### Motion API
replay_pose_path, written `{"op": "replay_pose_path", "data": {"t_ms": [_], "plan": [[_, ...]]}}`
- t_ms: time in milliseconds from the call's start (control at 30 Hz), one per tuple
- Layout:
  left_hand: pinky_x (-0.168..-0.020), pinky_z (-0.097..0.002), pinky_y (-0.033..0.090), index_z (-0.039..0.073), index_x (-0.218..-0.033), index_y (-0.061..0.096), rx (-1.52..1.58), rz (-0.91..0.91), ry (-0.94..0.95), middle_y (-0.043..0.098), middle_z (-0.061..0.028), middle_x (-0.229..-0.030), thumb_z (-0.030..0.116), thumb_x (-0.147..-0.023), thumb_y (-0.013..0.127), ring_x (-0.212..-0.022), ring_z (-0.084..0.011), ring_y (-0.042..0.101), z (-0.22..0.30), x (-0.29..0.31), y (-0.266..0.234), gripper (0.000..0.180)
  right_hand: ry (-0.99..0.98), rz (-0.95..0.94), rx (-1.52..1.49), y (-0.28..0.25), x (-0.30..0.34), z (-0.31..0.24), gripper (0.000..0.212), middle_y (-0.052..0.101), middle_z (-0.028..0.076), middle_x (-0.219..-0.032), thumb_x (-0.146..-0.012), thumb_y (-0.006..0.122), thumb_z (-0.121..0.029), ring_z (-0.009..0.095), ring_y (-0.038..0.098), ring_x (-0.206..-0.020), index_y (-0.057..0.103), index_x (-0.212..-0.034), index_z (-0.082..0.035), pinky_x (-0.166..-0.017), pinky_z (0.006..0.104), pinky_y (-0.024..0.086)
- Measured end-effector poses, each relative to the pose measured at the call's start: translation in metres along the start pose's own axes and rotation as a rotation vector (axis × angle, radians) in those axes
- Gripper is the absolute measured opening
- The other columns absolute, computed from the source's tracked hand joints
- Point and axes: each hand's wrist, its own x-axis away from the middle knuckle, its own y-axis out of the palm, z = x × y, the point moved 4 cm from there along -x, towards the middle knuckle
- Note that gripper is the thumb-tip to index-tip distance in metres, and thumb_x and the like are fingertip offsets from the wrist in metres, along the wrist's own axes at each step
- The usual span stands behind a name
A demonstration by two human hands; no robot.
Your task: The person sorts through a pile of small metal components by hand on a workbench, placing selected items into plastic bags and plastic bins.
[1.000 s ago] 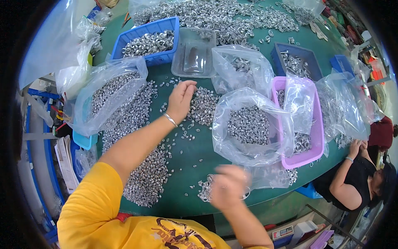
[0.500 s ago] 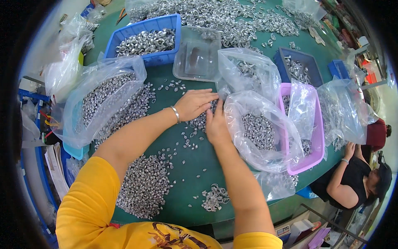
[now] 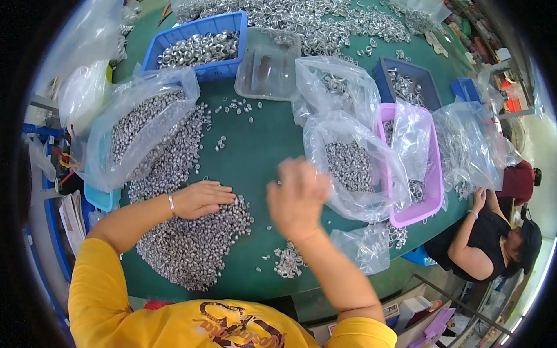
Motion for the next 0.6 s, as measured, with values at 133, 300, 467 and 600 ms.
{"op": "replay_pose_path", "data": {"t_ms": [133, 300, 467, 600], "plan": [[-0.100, -0.0462, 0.034, 0.005, -0.107, 0.061, -0.122, 0.223, 0.144, 0.056, -0.0097, -0.122, 0.014, -0.085, 0.056, -0.116, -0.0256, 0.050, 0.011, -0.030, -0.014, 0.024, 0.339, -0.509, 0.218, -0.009, -0.033, 0.081, 0.056, 0.064, 0.016, -0.084, -0.071, 0.069, -0.024, 0.031, 0.062, -0.076, 0.050, -0.118, 0.000, -0.070, 0.0436, 0.046], [-0.097, -0.0405, 0.038, 0.003, -0.106, 0.060, -0.138, 0.372, 0.223, 0.056, -0.0119, -0.120, 0.013, -0.084, 0.057, -0.114, -0.0286, 0.050, 0.017, -0.123, -0.012, 0.024, 0.331, -0.139, -0.007, -0.073, -0.047, 0.149, 0.016, 0.054, 0.018, -0.058, -0.081, 0.064, -0.018, 0.032, 0.055, -0.052, 0.064, -0.085, -0.002, -0.050, 0.0388, 0.043], [-0.097, -0.0399, 0.038, 0.004, -0.109, 0.058, -0.126, 0.501, 0.131, 0.051, -0.0126, -0.126, 0.014, -0.084, 0.056, -0.117, -0.0299, 0.047, -0.004, -0.205, 0.000, 0.027, 0.314, 0.002, -0.097, -0.110, -0.054, 0.148, 0.021, 0.040, 0.011, -0.051, -0.085, 0.063, -0.017, 0.014, 0.034, -0.046, 0.061, -0.085, 0.004, -0.045, 0.0289, 0.033], [-0.097, -0.0411, 0.037, 0.006, -0.109, 0.058, -0.216, 0.335, 0.360, 0.050, -0.0116, -0.127, 0.021, -0.083, 0.057, -0.116, -0.0290, 0.047, 0.010, -0.244, 0.036, 0.029, 0.380, 0.012, -0.124, -0.113, -0.050, 0.164, 0.023, 0.039, 0.009, -0.052, -0.086, 0.062, -0.019, 0.013, 0.032, -0.049, 0.060, -0.084, 0.004, -0.047, 0.0279, 0.033]]}}
